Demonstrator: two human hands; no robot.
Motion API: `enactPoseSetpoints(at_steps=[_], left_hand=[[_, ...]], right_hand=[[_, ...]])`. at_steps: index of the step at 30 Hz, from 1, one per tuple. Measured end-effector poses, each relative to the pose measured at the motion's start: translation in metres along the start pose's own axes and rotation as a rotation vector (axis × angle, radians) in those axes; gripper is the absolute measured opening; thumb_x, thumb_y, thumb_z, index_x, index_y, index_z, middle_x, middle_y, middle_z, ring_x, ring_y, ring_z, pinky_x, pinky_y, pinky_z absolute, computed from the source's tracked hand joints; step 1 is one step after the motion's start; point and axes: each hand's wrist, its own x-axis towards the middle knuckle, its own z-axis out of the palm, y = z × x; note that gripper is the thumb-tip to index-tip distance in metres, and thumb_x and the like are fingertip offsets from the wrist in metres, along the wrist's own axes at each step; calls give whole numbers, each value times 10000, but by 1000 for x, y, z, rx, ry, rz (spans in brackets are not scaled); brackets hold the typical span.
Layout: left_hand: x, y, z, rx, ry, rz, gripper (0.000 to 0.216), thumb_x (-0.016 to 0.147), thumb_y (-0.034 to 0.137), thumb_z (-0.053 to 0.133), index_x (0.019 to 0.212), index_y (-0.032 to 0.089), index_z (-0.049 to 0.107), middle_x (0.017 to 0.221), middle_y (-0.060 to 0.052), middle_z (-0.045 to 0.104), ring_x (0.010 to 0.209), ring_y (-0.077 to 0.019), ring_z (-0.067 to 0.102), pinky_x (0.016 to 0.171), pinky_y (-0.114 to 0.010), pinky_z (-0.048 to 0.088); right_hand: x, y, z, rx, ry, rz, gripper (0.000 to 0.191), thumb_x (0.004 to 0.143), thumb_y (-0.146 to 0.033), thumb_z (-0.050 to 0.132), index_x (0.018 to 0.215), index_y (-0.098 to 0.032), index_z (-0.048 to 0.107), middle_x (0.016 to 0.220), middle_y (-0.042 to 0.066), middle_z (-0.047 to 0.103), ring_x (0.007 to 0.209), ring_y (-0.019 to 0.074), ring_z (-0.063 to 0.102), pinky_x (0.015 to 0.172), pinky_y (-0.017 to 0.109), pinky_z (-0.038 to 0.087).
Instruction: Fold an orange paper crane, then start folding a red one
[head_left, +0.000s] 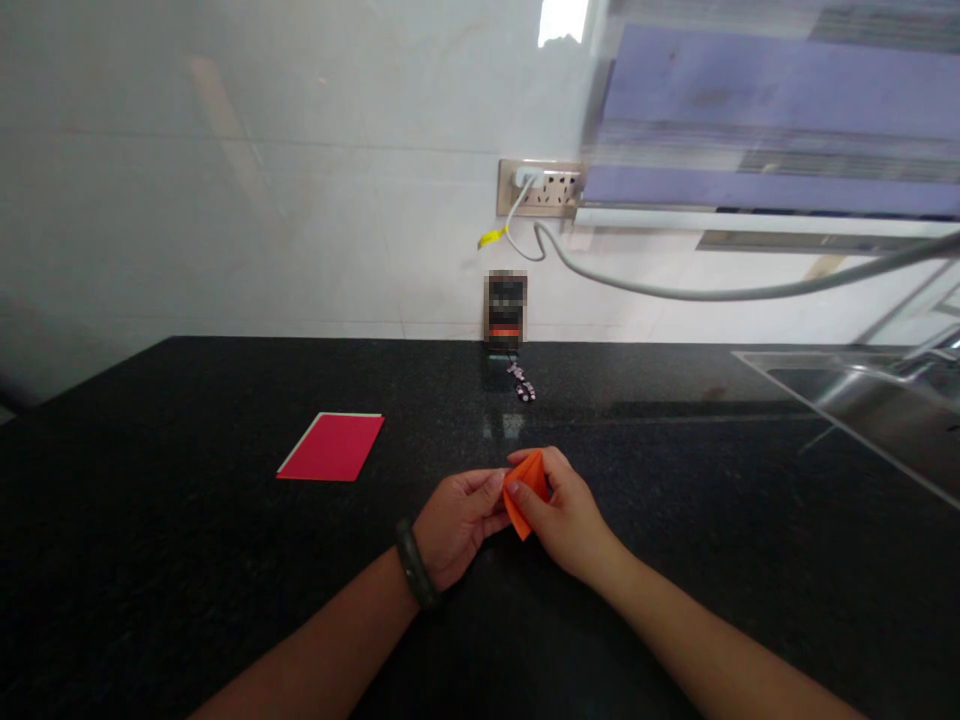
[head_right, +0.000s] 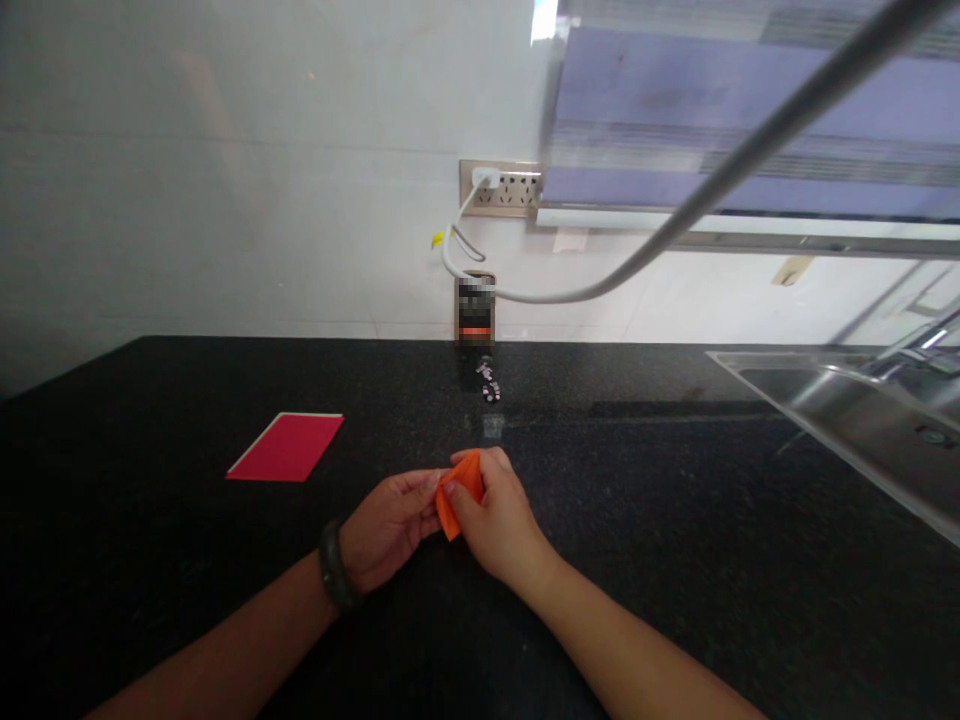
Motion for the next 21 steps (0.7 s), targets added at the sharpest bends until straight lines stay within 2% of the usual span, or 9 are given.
enactPoseSetpoints(at_steps=[6,12,14,18,21], left_hand=[[1,0,-1,14,6,22,289,765,312,575,938,93,651,850,-96,661,729,-147,594,711,-269,437],[3,1,-2,44,-1,62,295,785,325,545,953,107,649,832,-85,661,642,-127,583,640,-255,435],[3,1,-3,51,20,67,296,779,339,550,940,113,652,827,-80,661,644,-128,584,640,-256,436],[3,-1,-3,71,65,63,293,758,344,575,912,109,656,805,-81,663,721,-160,599,696,-290,445],[2,-2,-1,103,84,52,293,750,340,583,894,97,660,787,-89,665,720,-170,605,701,-307,452]], right_hand=[[-1,-8,-3,6,-78,18,306,744,-182,516,1050,-176,500,1009,67,495,938,186,511,836,363,419],[-4,-6,-3,29,-149,-22,584,664,-129,576,1210,-199,381,1058,67,451,997,188,478,893,368,389],[-4,-5,-3,43,-145,-33,509,683,-121,557,1168,-200,426,1065,68,464,1008,187,478,900,371,379],[0,-5,-3,79,-98,10,218,770,-141,474,973,-180,545,984,71,547,917,182,536,817,362,425],[3,-2,-2,92,-60,52,201,776,-159,474,957,-163,561,914,72,583,820,175,563,749,341,452]])
